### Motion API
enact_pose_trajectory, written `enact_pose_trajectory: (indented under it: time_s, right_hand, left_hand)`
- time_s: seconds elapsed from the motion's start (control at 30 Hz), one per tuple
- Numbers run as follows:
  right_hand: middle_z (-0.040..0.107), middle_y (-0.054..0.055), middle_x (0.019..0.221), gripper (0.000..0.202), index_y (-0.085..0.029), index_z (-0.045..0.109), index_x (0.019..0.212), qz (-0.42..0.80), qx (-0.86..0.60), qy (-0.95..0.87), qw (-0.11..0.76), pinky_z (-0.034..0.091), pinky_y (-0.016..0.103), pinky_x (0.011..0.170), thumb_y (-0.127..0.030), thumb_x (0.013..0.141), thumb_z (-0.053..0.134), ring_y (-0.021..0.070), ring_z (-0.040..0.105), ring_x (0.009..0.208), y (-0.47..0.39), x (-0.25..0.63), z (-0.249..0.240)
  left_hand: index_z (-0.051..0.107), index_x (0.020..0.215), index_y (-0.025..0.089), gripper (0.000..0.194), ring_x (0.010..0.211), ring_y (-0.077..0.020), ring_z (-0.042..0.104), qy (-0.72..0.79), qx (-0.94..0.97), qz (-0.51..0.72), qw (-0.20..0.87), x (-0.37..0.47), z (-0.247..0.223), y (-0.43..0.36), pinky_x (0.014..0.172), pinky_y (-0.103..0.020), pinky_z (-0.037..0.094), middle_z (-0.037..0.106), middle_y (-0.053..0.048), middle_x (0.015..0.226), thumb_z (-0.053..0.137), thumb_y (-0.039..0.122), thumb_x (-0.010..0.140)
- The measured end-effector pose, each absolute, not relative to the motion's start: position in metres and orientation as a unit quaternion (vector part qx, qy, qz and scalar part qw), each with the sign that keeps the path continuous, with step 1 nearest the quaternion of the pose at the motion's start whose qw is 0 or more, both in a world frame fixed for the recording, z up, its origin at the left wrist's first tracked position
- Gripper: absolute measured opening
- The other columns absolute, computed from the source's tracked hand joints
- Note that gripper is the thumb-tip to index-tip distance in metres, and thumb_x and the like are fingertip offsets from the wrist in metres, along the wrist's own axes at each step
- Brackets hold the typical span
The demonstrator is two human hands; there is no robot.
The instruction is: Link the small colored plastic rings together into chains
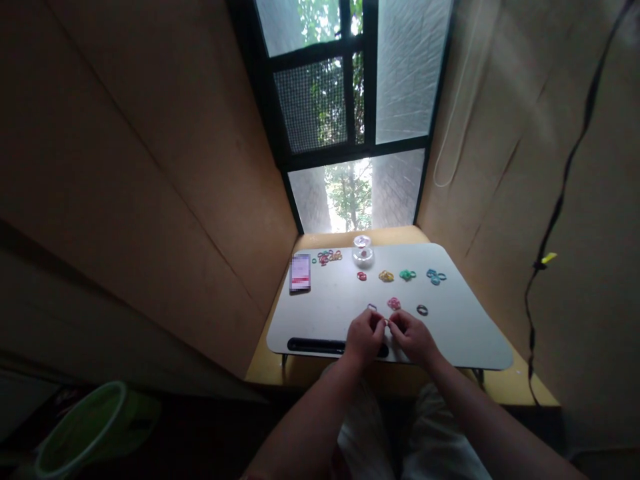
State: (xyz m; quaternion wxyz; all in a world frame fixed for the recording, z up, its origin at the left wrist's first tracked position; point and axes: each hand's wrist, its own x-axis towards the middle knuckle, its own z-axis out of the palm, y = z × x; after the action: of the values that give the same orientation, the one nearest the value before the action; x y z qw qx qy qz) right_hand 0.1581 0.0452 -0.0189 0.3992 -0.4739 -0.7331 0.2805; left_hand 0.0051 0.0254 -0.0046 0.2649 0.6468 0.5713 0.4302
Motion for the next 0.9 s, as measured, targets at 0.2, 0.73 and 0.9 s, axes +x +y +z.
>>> enact_pose_trajectory:
  time_s: [0.2, 0.73, 0.9]
  right_hand:
    - [0.056, -0.002, 0.062, 0.019, -0.021, 0.053, 0.073, 0.270, -0.470, -0.737, 0.404, 0.039, 0.026, 0.056, -0.033, 0.087, 0.052, 0.0139, 0.051, 0.056, 0.0427, 0.1579, -0.0160]
    - [0.059, -0.001, 0.063, 0.013, -0.021, 0.057, 0.074, 0.265, -0.478, -0.730, 0.411, 0.039, 0.025, 0.057, -0.028, 0.084, 0.052, 0.0140, 0.052, 0.057, 0.0427, 0.1592, -0.0167]
    - [0.059, 0.000, 0.063, 0.013, -0.020, 0.058, 0.074, 0.252, -0.484, -0.731, 0.411, 0.038, 0.025, 0.057, -0.027, 0.083, 0.051, 0.0143, 0.052, 0.058, 0.0425, 0.1592, -0.0130]
  left_hand:
    - [0.062, 0.083, 0.020, 0.010, 0.067, -0.0137, 0.059, 0.569, 0.643, 0.434, 0.273, 0.0057, -0.0052, 0.0249, 0.064, -0.025, 0.042, 0.064, 0.001, 0.072, 0.056, 0.027, 0.084]
    - [0.062, 0.084, 0.019, 0.013, 0.066, -0.0123, 0.058, 0.564, 0.644, 0.437, 0.277, 0.0040, -0.0090, 0.0265, 0.064, -0.023, 0.042, 0.064, 0.001, 0.072, 0.057, 0.032, 0.085]
    - [0.062, 0.084, 0.018, 0.017, 0.064, -0.0122, 0.058, 0.556, 0.638, 0.445, 0.292, 0.0041, -0.0095, 0.0272, 0.063, -0.023, 0.043, 0.064, 0.001, 0.071, 0.057, 0.035, 0.086]
